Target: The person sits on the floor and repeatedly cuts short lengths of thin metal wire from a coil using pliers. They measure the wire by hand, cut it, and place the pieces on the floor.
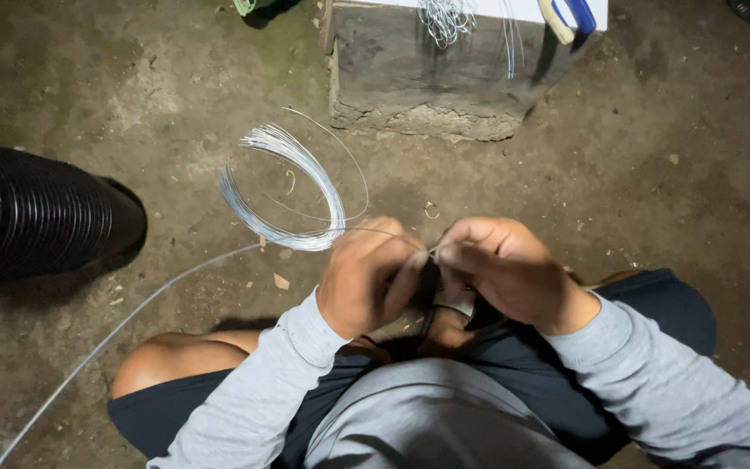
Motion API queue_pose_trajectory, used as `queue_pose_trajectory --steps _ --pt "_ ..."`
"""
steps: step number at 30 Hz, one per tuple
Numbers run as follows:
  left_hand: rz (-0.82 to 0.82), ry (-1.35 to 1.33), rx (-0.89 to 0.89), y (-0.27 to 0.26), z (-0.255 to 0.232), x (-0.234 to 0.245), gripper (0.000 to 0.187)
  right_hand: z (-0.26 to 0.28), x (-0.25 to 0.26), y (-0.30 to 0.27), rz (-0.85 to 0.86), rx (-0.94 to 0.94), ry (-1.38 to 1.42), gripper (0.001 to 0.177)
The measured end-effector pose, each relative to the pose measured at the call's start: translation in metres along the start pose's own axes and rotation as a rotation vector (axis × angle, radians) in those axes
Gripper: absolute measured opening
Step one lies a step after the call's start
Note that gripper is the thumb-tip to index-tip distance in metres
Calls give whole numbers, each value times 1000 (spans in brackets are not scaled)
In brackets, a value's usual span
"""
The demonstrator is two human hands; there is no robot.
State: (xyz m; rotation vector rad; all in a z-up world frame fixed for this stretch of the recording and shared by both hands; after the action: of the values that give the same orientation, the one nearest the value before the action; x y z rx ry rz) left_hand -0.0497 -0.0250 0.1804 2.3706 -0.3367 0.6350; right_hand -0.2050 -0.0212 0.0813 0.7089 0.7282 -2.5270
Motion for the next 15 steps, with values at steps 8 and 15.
queue_pose_trajectory --steps 8,15 --pt "141 -78 165 -15 10 -11 8 4 -3 -7 -101 87 -326 16" --pt "329 -791 765 -48 50 -65 6 67 -95 -44 371 1044 -1709 30"
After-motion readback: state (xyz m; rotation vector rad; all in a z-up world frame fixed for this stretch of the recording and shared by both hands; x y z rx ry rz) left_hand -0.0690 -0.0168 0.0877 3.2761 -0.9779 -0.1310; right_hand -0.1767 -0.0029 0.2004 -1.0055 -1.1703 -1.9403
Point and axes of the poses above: each hand's wrist, its own y-axis towards the middle knuckle, its own x-axis out of the back of the hand, z = x × y, the point moved 9 cm from there along y, towards the middle knuckle, and after that the axes turned 10 degrees about y, right-handed, at the moved point
